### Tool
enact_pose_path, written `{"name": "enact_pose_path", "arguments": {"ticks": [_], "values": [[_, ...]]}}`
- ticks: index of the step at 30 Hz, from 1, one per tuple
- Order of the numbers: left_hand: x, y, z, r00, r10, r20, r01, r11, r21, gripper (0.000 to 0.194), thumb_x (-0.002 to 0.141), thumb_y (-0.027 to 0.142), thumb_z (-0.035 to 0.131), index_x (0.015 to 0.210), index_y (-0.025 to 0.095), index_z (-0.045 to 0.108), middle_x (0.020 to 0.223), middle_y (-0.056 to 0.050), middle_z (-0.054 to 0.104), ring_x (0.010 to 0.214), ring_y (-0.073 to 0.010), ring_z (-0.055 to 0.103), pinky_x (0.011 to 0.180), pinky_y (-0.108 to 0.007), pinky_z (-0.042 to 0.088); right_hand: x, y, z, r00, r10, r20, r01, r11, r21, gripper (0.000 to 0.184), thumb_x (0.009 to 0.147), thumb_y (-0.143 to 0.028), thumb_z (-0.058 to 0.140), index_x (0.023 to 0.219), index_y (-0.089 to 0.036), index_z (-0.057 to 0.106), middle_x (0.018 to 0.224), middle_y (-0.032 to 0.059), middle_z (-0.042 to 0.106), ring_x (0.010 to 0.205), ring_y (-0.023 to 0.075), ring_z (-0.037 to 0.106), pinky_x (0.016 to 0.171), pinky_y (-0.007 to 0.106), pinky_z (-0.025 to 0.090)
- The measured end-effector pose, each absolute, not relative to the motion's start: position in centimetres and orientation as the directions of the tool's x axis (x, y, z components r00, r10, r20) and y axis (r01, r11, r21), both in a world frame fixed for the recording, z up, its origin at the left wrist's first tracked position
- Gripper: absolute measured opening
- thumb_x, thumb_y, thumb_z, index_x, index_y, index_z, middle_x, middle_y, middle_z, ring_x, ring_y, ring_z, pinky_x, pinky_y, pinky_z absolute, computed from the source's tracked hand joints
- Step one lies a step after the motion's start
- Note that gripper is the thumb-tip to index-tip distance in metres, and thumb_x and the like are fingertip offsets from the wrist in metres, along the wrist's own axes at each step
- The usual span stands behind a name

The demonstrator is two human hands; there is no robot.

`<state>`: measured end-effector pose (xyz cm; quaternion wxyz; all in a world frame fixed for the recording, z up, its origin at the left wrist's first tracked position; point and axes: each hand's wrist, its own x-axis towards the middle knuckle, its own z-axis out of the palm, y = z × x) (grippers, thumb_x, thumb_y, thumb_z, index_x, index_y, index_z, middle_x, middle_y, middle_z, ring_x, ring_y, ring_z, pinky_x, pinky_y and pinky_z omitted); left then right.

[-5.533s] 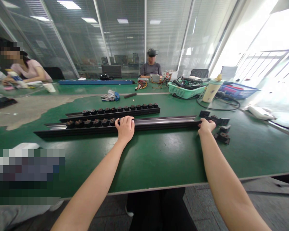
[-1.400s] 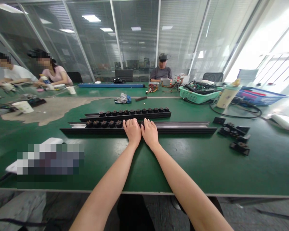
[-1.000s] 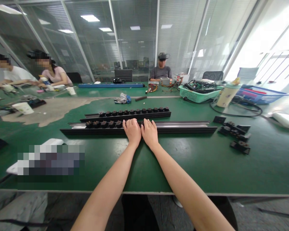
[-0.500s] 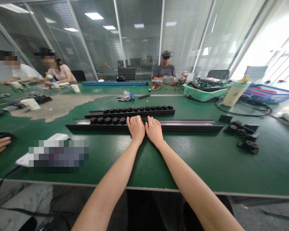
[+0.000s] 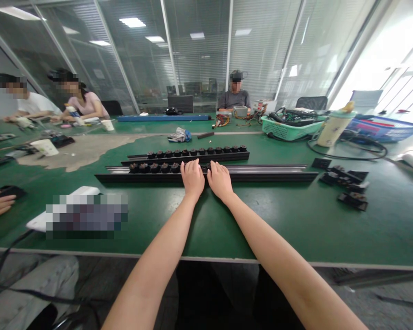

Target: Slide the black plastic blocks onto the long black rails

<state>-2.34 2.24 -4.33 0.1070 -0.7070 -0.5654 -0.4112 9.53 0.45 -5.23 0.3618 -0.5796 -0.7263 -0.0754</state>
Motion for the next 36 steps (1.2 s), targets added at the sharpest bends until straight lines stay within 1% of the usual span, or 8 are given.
{"name": "enact_pose_path", "arguments": {"ticks": [6, 9, 15, 20, 23, 28, 34, 36], "values": [[-2.2, 2.3, -4.3, 0.02, 0.709, 0.705, 0.893, -0.33, 0.307, 0.044, 0.103, 0.018, 0.033, 0.132, 0.012, 0.065, 0.132, -0.016, 0.073, 0.13, -0.0275, 0.062, 0.129, -0.051, 0.026, 9.7, 0.3, -4.9, -0.069, 0.789, 0.61, 0.899, 0.315, -0.305, 0.045, 0.106, -0.021, 0.04, 0.143, -0.003, 0.057, 0.144, 0.0239, 0.064, 0.141, 0.0289, 0.056, 0.119, 0.043, 0.038], [-2.1, 2.4, -4.3, 0.007, 0.711, 0.703, 0.892, -0.322, 0.318, 0.044, 0.103, 0.017, 0.033, 0.131, 0.015, 0.066, 0.13, -0.014, 0.073, 0.129, -0.0272, 0.063, 0.129, -0.052, 0.026, 9.6, 0.3, -4.7, -0.053, 0.79, 0.611, 0.898, 0.306, -0.317, 0.04, 0.107, -0.023, 0.042, 0.138, -0.005, 0.06, 0.138, 0.023, 0.068, 0.137, 0.0284, 0.059, 0.118, 0.042, 0.039], [-2.2, 2.5, -4.1, 0.01, 0.728, 0.686, 0.888, -0.321, 0.328, 0.044, 0.103, 0.016, 0.032, 0.13, 0.015, 0.066, 0.131, -0.014, 0.073, 0.13, -0.0267, 0.062, 0.129, -0.053, 0.026, 9.4, 0.3, -3.9, -0.012, 0.789, 0.614, 0.899, 0.277, -0.338, 0.036, 0.108, -0.036, 0.049, 0.126, -0.01, 0.065, 0.126, 0.0205, 0.074, 0.127, 0.0269, 0.066, 0.12, 0.041, 0.037], [-2.4, 2.5, -4.1, 0.013, 0.73, 0.683, 0.889, -0.322, 0.327, 0.044, 0.103, 0.017, 0.033, 0.129, 0.014, 0.067, 0.132, -0.014, 0.073, 0.129, -0.0276, 0.063, 0.128, -0.055, 0.026, 9.3, 0.3, -3.2, 0.008, 0.821, 0.57, 0.905, 0.236, -0.353, 0.028, 0.108, -0.035, 0.052, 0.119, -0.014, 0.067, 0.119, 0.0174, 0.077, 0.121, 0.0259, 0.069, 0.117, 0.04, 0.04], [-2.5, 2.5, -4.1, 0.023, 0.729, 0.684, 0.889, -0.329, 0.32, 0.043, 0.103, 0.017, 0.033, 0.13, 0.015, 0.067, 0.132, -0.014, 0.073, 0.129, -0.0278, 0.063, 0.128, -0.055, 0.027, 9.4, 0.3, -3.0, 0.001, 0.836, 0.549, 0.905, 0.232, -0.355, 0.028, 0.108, -0.034, 0.051, 0.121, -0.015, 0.067, 0.119, 0.0171, 0.077, 0.12, 0.0264, 0.069, 0.114, 0.041, 0.041], [-2.6, 2.5, -4.0, 0.043, 0.735, 0.676, 0.893, -0.332, 0.304, 0.044, 0.103, 0.018, 0.033, 0.132, 0.014, 0.066, 0.133, -0.015, 0.072, 0.13, -0.0284, 0.062, 0.128, -0.054, 0.027, 9.7, 0.2, -2.7, -0.021, 0.843, 0.537, 0.895, 0.256, -0.365, 0.03, 0.109, -0.035, 0.05, 0.123, -0.016, 0.068, 0.122, 0.0165, 0.076, 0.121, 0.0254, 0.068, 0.114, 0.04, 0.04], [-2.8, 2.4, -4.0, 0.068, 0.736, 0.674, 0.898, -0.34, 0.28, 0.045, 0.103, 0.018, 0.033, 0.133, 0.013, 0.065, 0.134, -0.015, 0.072, 0.13, -0.0282, 0.062, 0.128, -0.053, 0.026, 10.1, 0.0, -2.5, -0.016, 0.853, 0.521, 0.893, 0.247, -0.376, 0.035, 0.108, -0.041, 0.053, 0.125, -0.016, 0.07, 0.125, 0.0158, 0.076, 0.122, 0.0259, 0.069, 0.11, 0.037, 0.043], [-2.8, 2.3, -3.9, 0.075, 0.735, 0.674, 0.897, -0.345, 0.276, 0.045, 0.103, 0.018, 0.033, 0.133, 0.013, 0.065, 0.134, -0.015, 0.072, 0.13, -0.0282, 0.062, 0.128, -0.053, 0.026, 10.1, -0.1, -2.6, 0.011, 0.856, 0.517, 0.896, 0.222, -0.386, 0.036, 0.107, -0.043, 0.053, 0.127, -0.018, 0.07, 0.127, 0.015, 0.076, 0.123, 0.0262, 0.069, 0.111, 0.038, 0.043]]}}
